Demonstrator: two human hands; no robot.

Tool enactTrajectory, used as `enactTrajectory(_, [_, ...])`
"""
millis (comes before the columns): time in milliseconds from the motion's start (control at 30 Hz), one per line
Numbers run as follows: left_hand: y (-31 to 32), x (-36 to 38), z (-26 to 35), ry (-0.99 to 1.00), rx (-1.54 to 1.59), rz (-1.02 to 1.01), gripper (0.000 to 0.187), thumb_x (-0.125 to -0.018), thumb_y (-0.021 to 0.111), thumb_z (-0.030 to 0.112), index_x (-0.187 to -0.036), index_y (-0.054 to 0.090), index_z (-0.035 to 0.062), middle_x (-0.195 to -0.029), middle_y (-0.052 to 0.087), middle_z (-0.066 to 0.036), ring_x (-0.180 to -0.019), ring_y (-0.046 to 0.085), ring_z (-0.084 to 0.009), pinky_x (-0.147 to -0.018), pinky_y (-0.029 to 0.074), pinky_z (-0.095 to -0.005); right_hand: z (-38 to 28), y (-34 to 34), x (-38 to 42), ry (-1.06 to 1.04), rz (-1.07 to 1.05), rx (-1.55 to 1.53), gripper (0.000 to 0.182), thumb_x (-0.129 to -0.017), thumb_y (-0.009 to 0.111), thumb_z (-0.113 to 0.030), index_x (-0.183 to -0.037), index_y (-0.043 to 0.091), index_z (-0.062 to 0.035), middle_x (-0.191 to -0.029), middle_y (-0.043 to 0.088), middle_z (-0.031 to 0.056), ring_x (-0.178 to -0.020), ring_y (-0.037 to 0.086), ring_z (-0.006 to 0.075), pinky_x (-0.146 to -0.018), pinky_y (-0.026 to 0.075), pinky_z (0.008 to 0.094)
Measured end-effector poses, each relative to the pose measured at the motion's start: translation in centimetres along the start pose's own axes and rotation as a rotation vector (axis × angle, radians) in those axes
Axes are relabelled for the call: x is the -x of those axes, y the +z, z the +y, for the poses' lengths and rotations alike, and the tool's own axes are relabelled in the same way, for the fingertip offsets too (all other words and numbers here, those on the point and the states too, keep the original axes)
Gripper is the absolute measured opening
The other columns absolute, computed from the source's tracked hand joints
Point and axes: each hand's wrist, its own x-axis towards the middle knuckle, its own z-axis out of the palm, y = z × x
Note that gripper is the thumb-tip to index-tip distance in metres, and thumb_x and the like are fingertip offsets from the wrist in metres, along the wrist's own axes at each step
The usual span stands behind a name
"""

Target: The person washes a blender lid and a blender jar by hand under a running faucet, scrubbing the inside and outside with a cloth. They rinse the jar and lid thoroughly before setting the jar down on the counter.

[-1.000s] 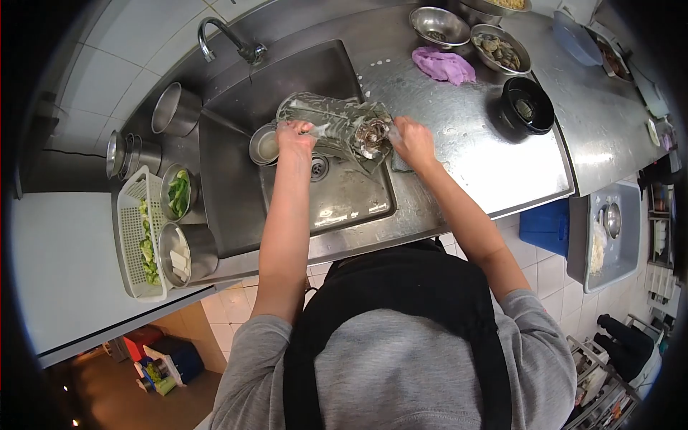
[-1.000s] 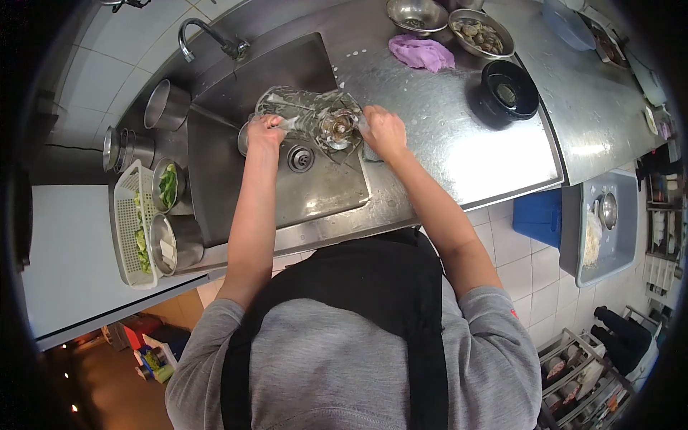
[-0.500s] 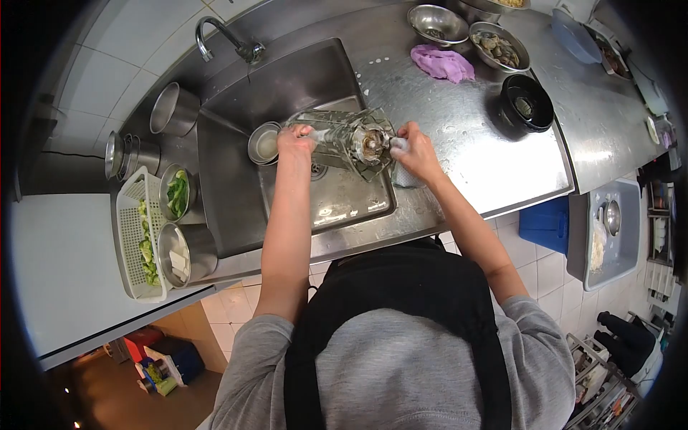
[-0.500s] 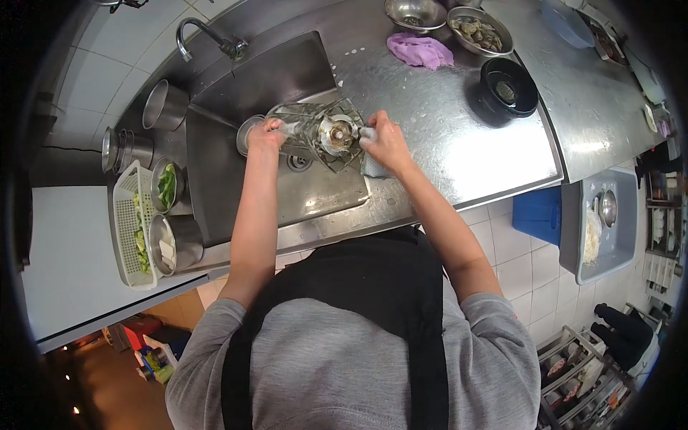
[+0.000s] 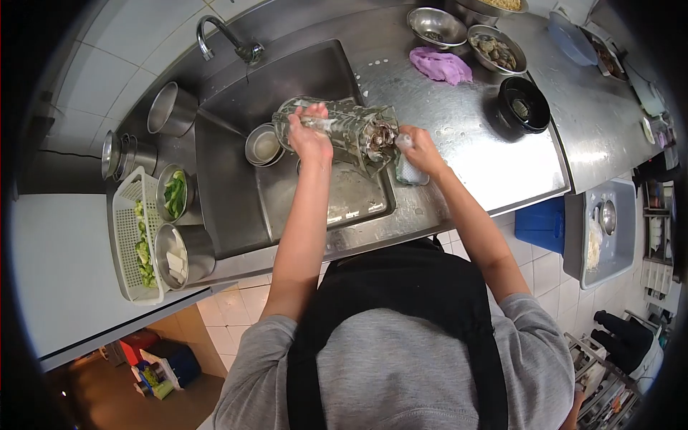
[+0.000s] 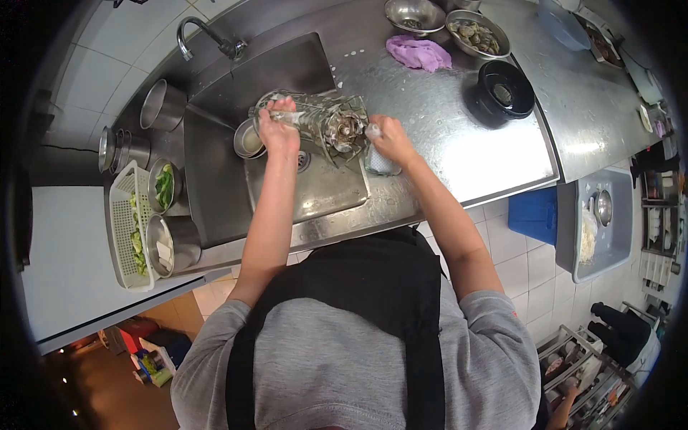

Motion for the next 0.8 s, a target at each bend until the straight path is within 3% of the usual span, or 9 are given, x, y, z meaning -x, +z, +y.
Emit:
enactTrajectory(67, [-1.2,-3.1,-0.4,-0.059,0.033,0.020,0.022,-0.092,0.029,0.021,-0.076,0.038,0.0081,-0.058,0.037,0.000,-0.047,0.035,-0.0139,-0.051,0.038,-0.0332,0.9,-0.4,0.6,-0.013,-0.005,-0.047,0.015,-0.070,0.054,-0.010,-0.081,0.055,0.0007,-0.075,0.057,0.0210,-0.073,0.056,0.0381,-0.064,0.044,0.0396])
enactTrajectory(133, [-1.3,-4.5,-0.1,-0.118,0.072,0.029,0.021,-0.091,0.029,0.018,-0.074,0.037,0.0084,-0.057,0.037,0.000,-0.047,0.035,-0.0141,-0.050,0.038,-0.0332,1.2,-1.1,1.0,0.011,0.072,-0.302,0.014,-0.072,0.052,-0.010,-0.081,0.057,-0.0003,-0.068,0.058,0.0137,-0.069,0.058,0.0296,-0.062,0.044,0.0353])
enactTrajectory(167, [-1.5,-5.0,-0.2,-0.148,0.087,0.055,0.019,-0.089,0.028,0.015,-0.072,0.036,0.0089,-0.057,0.036,0.000,-0.047,0.035,-0.0142,-0.050,0.037,-0.0329,1.4,-1.4,1.5,0.225,0.038,-0.292,0.018,-0.072,0.052,-0.010,-0.088,0.053,-0.0026,-0.073,0.058,0.0099,-0.072,0.057,0.0231,-0.065,0.043,0.0330])
enactTrajectory(300, [-1.2,-5.2,-0.2,-0.215,0.096,0.097,0.017,-0.083,0.027,0.008,-0.067,0.033,0.0103,-0.056,0.036,0.000,-0.047,0.034,-0.0139,-0.049,0.035,-0.0320,0.1,-0.3,1.3,0.295,0.045,-0.353,0.038,-0.068,0.053,-0.009,-0.104,0.040,-0.0055,-0.090,0.055,0.0159,-0.083,0.055,0.0267,-0.073,0.042,0.0338])
enactTrajectory(433, [-1.2,-5.3,-0.1,-0.236,0.034,0.068,0.018,-0.084,0.027,0.009,-0.067,0.033,0.0103,-0.056,0.035,0.000,-0.047,0.034,-0.0135,-0.049,0.035,-0.0319,-1.0,0.9,-0.9,0.229,-0.055,0.040,0.033,-0.066,0.056,-0.010,-0.094,0.046,0.0033,-0.088,0.056,0.0228,-0.086,0.055,0.0367,-0.075,0.043,0.0381])
enactTrajectory(567, [-0.3,-4.2,0.1,-0.196,-0.004,0.063,0.024,-0.084,0.023,0.010,-0.063,0.032,0.0103,-0.053,0.033,0.000,-0.045,0.031,-0.0134,-0.051,0.034,-0.0315,-1.2,1.1,-1.5,0.164,-0.062,0.182,0.025,-0.066,0.056,-0.010,-0.087,0.051,0.0038,-0.080,0.059,0.0223,-0.078,0.058,0.0359,-0.071,0.045,0.0387])
enactTrajectory(667, [-0.2,-4.2,0.1,-0.156,-0.014,0.106,0.024,-0.085,0.022,0.011,-0.063,0.033,0.0102,-0.053,0.033,0.000,-0.045,0.032,-0.0134,-0.051,0.034,-0.0317,-0.9,1.1,-0.5,0.134,0.053,0.013,0.020,-0.067,0.053,-0.007,-0.084,0.055,0.0041,-0.075,0.060,0.0218,-0.071,0.060,0.0339,-0.067,0.047,0.0381])
enactTrajectory(767, [-0.4,-4.9,-0.3,-0.208,0.074,0.123,0.021,-0.090,0.026,0.016,-0.071,0.033,0.0099,-0.058,0.036,0.000,-0.047,0.033,-0.0127,-0.049,0.034,-0.0318,0.8,-0.6,0.1,0.084,0.081,-0.106,0.023,-0.070,0.049,-0.002,-0.089,0.061,0.0004,-0.077,0.063,0.0169,-0.071,0.062,0.0283,-0.067,0.048,0.0341])
enactTrajectory(800, [-0.4,-5.1,-0.3,-0.220,0.077,0.124,0.021,-0.089,0.026,0.014,-0.070,0.033,0.0097,-0.057,0.036,0.000,-0.047,0.033,-0.0128,-0.049,0.034,-0.0316,0.2,-2.3,0.0,0.213,0.071,-0.161,0.023,-0.073,0.051,-0.005,-0.094,0.060,0.0000,-0.077,0.063,0.0143,-0.073,0.062,0.0287,-0.070,0.048,0.0338])
